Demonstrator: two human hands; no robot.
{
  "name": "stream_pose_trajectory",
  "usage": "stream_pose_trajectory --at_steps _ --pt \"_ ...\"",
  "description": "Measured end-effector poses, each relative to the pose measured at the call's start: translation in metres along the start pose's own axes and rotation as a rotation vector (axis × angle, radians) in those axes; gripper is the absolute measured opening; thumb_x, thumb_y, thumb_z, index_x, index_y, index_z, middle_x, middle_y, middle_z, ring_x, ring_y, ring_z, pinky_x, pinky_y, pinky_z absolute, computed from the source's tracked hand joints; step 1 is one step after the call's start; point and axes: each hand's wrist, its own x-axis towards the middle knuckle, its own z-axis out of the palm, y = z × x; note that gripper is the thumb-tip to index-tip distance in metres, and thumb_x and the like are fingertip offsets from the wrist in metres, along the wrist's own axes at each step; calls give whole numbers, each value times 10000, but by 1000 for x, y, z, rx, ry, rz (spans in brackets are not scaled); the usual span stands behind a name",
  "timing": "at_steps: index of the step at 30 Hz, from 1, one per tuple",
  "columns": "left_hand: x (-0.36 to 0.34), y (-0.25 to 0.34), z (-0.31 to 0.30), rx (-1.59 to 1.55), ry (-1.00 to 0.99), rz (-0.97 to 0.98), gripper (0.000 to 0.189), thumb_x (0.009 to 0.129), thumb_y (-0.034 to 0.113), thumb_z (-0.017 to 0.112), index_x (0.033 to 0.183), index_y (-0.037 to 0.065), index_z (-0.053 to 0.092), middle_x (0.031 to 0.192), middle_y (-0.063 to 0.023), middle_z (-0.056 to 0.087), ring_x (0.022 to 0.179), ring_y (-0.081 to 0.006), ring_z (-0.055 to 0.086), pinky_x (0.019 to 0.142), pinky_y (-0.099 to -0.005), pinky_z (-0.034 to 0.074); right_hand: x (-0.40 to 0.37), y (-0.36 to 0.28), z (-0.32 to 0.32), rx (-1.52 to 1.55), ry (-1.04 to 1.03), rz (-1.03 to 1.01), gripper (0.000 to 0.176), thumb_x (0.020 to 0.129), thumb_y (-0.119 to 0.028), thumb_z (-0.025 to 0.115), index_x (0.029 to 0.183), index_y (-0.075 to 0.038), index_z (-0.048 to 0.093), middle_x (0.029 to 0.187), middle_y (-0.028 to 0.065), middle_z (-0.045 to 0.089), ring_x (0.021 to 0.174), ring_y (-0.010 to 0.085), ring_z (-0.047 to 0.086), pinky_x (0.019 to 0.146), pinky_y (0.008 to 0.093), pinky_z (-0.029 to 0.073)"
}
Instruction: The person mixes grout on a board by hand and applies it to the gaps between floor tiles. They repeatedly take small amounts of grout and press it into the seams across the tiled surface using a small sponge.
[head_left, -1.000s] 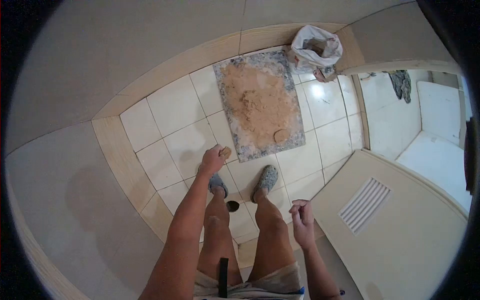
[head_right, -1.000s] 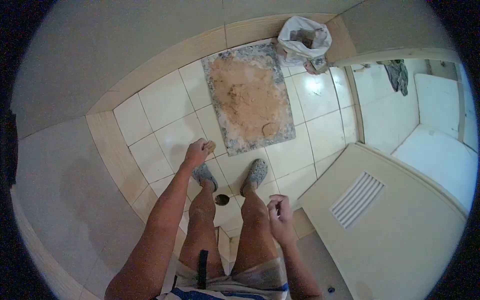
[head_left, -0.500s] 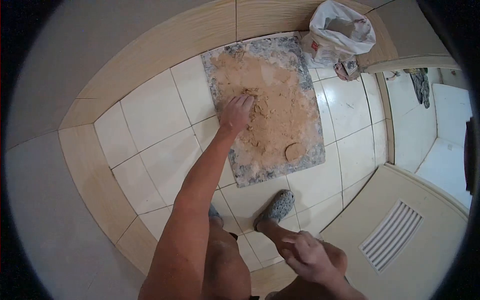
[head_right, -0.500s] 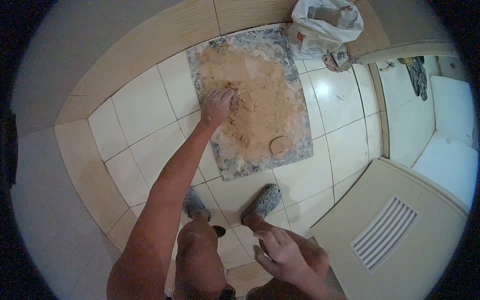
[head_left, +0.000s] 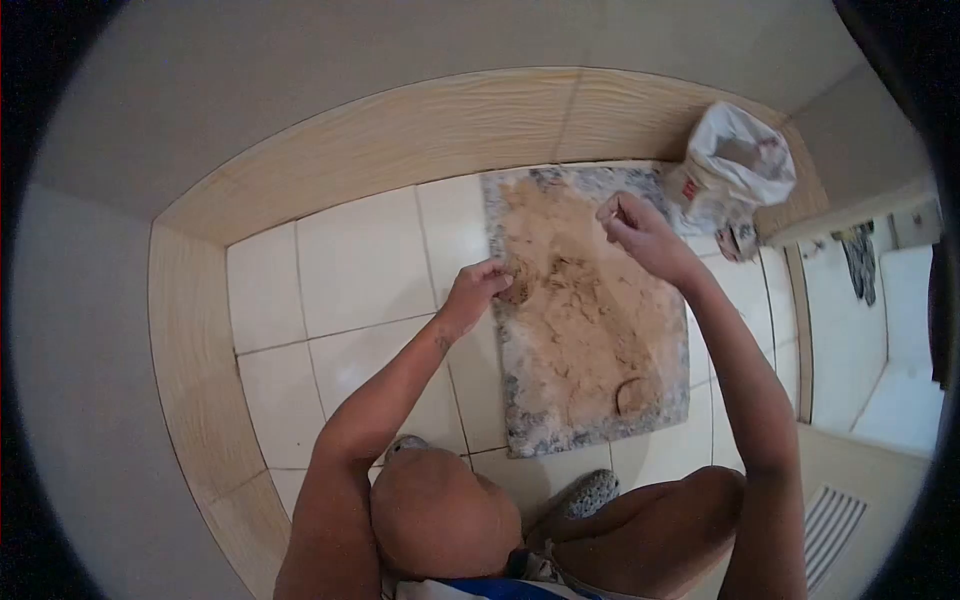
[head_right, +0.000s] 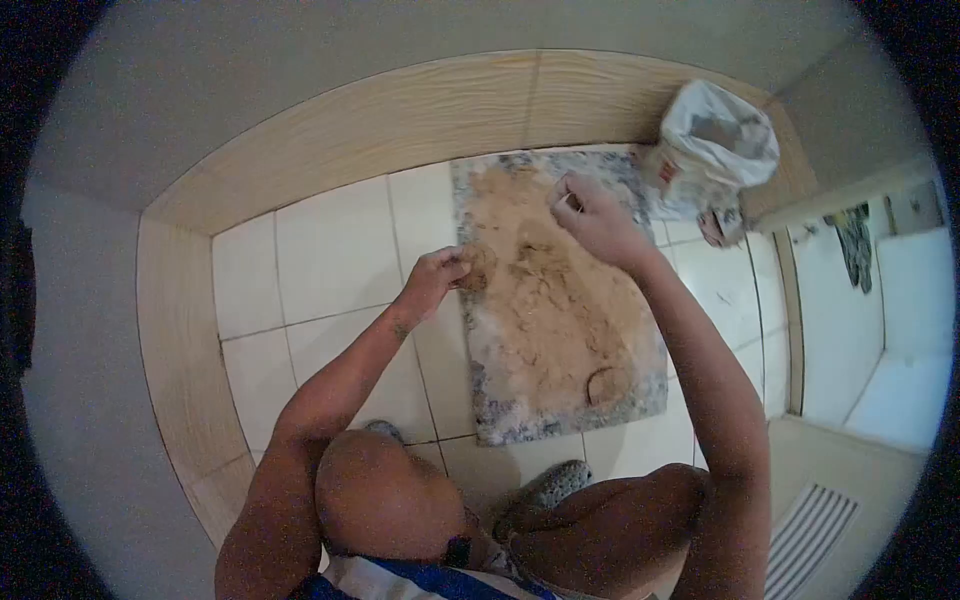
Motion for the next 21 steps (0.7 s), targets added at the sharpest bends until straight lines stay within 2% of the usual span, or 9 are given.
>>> stream_pose_trajectory --at_steps 3,4,6,8,10,14,17,19,21 --pt "-36 15 -21 -251 156 1 226 911 58 572 1108 -39 628 963 -64 654 911 -152 635 830 -312 513 45 51 52 -190 16 186 165 939 -190 551 959 -28 534 795 71 573 707 155 522 637 316 445" --pt "-51 14 -35 -310 188 -3 235 908 67 577 1117 -32 618 1004 -70 646 952 -158 622 856 -317 510 52 54 81 -173 -21 156 165 939 -190 551 959 -28 534 795 71 573 707 155 522 637 316 445" --pt "-93 15 -60 -336 307 51 238 902 72 578 1113 -31 619 1005 -71 646 965 -162 619 855 -319 510 44 57 148 -251 88 269 288 921 -259 553 1037 4 574 890 239 611 759 357 593 719 452 472" --pt "-122 19 -96 -301 457 75 264 883 82 581 1120 -30 610 1004 -71 642 1004 -163 608 858 -321 507 30 69 236 -39 161 274 274 911 -234 571 1058 -3 554 887 222 605 803 379 582 738 478 463" --pt "-149 9 -149 -232 560 127 274 877 80 582 1128 -30 607 1012 -71 640 995 -160 610 858 -314 505 5 66 294 0 44 4 325 875 -221 600 1115 -11 537 959 214 577 895 376 557 769 483 448" --pt "-183 13 -240 -159 768 84 301 883 91 574 1156 -31 611 1044 -79 650 975 -150 617 860 -299 495 -45 51 351 -301 -54 -101 375 839 -220 615 1144 -14 541 1030 198 525 972 365 507 804 484 424" --pt "-168 48 -273 -165 840 204 283 920 94 563 1171 -33 591 1075 -86 648 997 -194 628 882 -310 508 -64 45 355 -411 89 -141 439 809 -235 628 1179 -18 538 1059 184 492 983 359 478 816 485 409" --pt "-146 59 -305 208 983 183 308 879 140 590 1147 0 648 996 -101 695 915 -181 660 808 -322 514 -58 46 359 -469 96 -89 431 812 -261 618 1166 -26 543 1032 170 495 973 355 476 813 493 395" --pt "-123 86 -330 892 969 121 313 857 126 592 1149 39 662 941 -133 709 879 -246 681 808 -356 527 -59 47 360 -447 53 -50 446 813 -285 604 1172 -29 542 1045 176 494 973 359 475 815 493 390"
